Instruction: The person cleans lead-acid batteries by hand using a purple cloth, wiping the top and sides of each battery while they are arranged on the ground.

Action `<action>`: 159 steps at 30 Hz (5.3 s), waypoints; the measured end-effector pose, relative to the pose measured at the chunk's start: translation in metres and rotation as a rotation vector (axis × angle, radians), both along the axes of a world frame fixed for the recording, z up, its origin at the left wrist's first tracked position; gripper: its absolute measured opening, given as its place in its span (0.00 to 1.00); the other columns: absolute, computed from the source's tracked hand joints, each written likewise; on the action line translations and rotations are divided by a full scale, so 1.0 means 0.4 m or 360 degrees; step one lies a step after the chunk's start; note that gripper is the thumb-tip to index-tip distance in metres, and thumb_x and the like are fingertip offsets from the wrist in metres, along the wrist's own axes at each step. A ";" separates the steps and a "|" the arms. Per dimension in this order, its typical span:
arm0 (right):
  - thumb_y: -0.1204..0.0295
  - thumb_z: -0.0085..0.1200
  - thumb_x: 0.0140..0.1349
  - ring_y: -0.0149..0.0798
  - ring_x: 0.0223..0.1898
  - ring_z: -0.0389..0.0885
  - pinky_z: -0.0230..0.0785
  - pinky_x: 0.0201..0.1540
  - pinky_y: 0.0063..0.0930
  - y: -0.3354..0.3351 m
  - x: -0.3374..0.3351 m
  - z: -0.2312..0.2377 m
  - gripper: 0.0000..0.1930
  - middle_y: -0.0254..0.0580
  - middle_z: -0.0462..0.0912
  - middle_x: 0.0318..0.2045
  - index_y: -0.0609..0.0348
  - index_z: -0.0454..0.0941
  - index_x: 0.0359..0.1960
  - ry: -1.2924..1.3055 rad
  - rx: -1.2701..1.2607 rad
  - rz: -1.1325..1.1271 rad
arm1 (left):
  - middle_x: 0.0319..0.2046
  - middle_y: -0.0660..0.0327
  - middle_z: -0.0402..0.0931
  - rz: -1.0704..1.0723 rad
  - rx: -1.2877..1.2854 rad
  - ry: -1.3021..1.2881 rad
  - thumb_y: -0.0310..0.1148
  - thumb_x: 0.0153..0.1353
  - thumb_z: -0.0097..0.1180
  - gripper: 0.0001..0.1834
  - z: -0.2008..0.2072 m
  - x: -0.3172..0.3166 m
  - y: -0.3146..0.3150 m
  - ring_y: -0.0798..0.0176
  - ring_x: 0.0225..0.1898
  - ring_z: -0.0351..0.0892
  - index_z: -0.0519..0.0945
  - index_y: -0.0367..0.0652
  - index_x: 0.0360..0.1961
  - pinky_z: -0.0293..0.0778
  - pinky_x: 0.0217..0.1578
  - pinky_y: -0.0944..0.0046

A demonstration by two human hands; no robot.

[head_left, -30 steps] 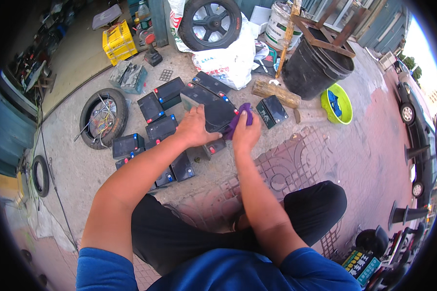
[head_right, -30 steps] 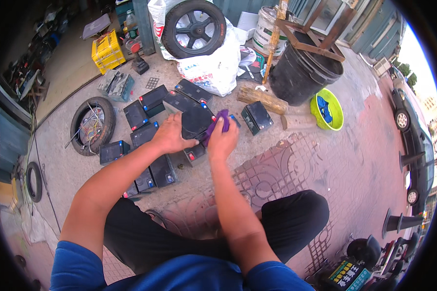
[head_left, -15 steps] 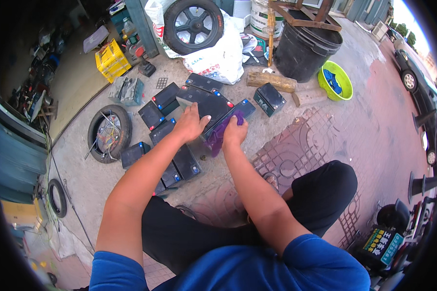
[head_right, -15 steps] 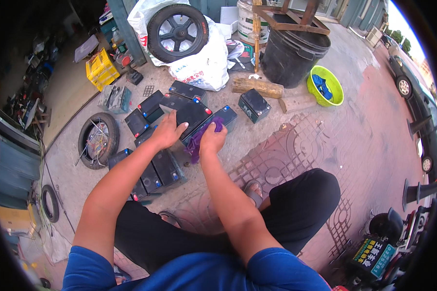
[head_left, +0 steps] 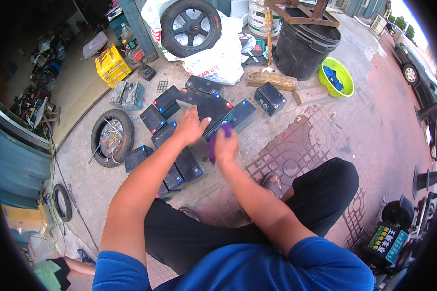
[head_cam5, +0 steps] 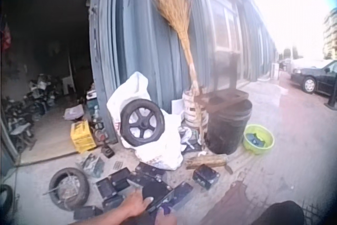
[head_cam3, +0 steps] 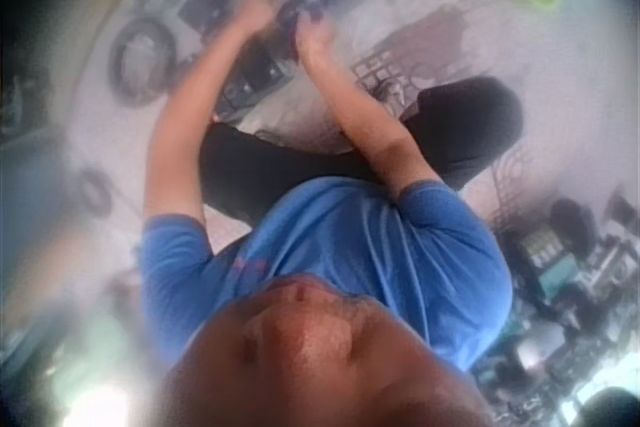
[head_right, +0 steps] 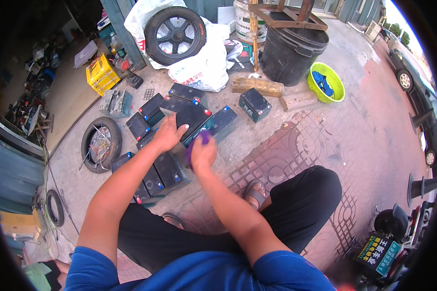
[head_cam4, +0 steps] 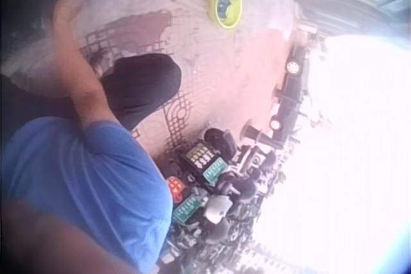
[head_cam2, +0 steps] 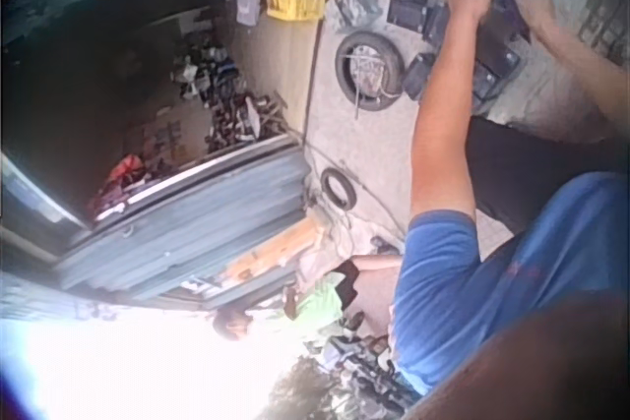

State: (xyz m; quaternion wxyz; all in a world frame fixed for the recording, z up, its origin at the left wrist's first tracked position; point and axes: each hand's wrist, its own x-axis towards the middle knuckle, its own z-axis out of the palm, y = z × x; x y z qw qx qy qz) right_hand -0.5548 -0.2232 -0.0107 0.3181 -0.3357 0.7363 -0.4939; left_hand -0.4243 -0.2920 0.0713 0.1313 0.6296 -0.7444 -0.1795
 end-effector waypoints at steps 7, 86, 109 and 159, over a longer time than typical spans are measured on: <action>0.59 0.65 0.68 0.60 0.54 0.90 0.79 0.60 0.47 -0.111 -0.080 -0.026 0.25 0.65 0.91 0.51 0.71 0.87 0.56 -0.0479 -0.0144 -0.0221 | 0.76 0.29 0.63 -0.0003 0.0088 -0.0011 0.56 0.78 0.55 0.49 0.021 0.009 0.002 0.32 0.78 0.64 0.56 0.21 0.79 0.61 0.78 0.46; 0.56 0.53 0.79 0.51 0.62 0.82 0.73 0.67 0.48 -0.301 -0.065 0.175 0.19 0.42 0.83 0.63 0.54 0.87 0.57 0.1593 -0.0569 0.1077 | 0.61 0.55 0.84 0.1454 -0.0214 0.2589 0.33 0.83 0.51 0.21 -0.210 -0.061 0.032 0.61 0.60 0.82 0.79 0.34 0.69 0.75 0.64 0.60; 0.56 0.57 0.77 0.52 0.70 0.76 0.70 0.71 0.44 -0.285 -0.097 0.223 0.17 0.42 0.82 0.66 0.49 0.86 0.58 0.1502 -0.0460 0.1378 | 0.72 0.52 0.76 0.1607 -0.0007 0.2622 0.37 0.84 0.50 0.27 -0.217 -0.154 0.148 0.59 0.69 0.77 0.71 0.38 0.78 0.70 0.70 0.59; 0.49 0.58 0.74 0.68 0.79 0.64 0.62 0.79 0.47 -0.188 -0.236 0.246 0.54 0.77 0.60 0.79 0.79 0.42 0.83 0.0870 0.0513 0.1397 | 0.75 0.40 0.70 0.0878 -0.0518 0.1779 0.34 0.78 0.54 0.27 -0.153 -0.317 0.294 0.39 0.77 0.68 0.75 0.37 0.75 0.61 0.77 0.52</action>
